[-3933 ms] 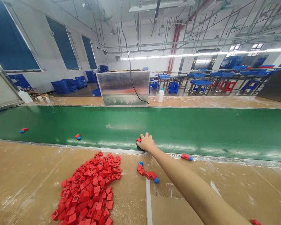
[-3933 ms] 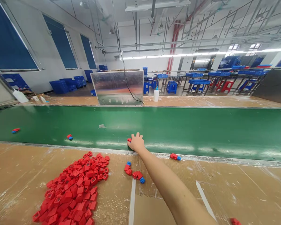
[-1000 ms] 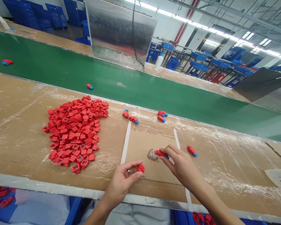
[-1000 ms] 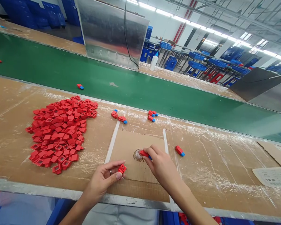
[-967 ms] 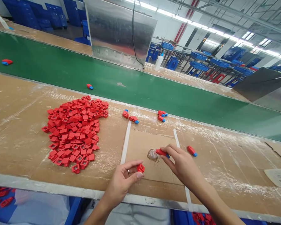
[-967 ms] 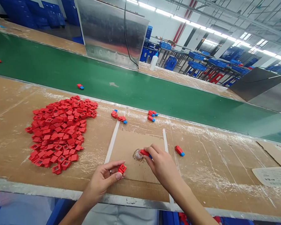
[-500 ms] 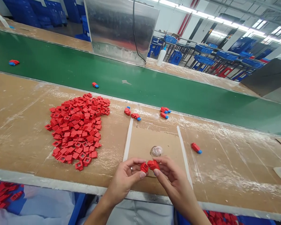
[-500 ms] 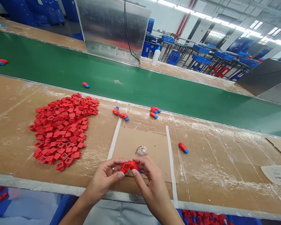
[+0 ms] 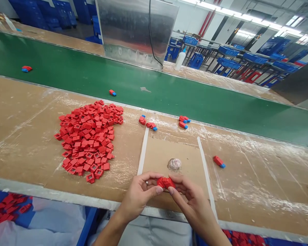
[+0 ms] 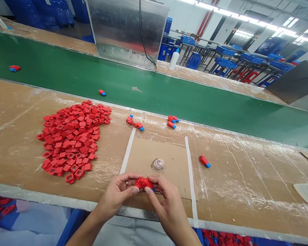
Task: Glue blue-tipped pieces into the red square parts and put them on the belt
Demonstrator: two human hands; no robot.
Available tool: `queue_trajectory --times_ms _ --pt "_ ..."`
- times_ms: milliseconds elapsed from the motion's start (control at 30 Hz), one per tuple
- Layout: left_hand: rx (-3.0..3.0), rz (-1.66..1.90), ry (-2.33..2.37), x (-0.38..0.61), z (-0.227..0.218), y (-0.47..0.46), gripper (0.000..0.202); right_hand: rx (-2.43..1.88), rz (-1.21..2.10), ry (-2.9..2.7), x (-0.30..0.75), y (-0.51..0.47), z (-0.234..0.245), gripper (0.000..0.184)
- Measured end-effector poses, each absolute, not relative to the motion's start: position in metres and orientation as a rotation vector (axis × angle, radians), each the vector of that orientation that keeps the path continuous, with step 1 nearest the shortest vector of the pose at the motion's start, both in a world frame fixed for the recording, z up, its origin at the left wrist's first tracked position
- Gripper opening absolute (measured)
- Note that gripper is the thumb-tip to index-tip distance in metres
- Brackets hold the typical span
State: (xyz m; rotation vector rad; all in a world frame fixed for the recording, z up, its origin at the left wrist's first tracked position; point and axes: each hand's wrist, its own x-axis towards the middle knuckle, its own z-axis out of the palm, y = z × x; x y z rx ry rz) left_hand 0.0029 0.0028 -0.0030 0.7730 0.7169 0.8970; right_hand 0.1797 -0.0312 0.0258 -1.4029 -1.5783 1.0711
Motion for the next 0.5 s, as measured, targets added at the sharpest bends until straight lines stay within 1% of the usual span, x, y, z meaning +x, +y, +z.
queue_trajectory --times_ms 167,333,500 --pt "0.802 0.906 0.781 0.0041 -0.0069 0.0019 0.024 -1.390 0.956 -1.714 0.1806 -0.0335 0.0222 0.015" --pt "0.834 0.877 0.779 0.0054 -0.0074 0.0020 0.016 -1.384 0.960 -1.755 0.1778 -0.0354 0.0185 0.015" --pt "0.862 0.836 0.761 0.0057 -0.0028 0.0023 0.013 -1.387 0.946 -1.759 0.1759 -0.0392 0.0156 0.017"
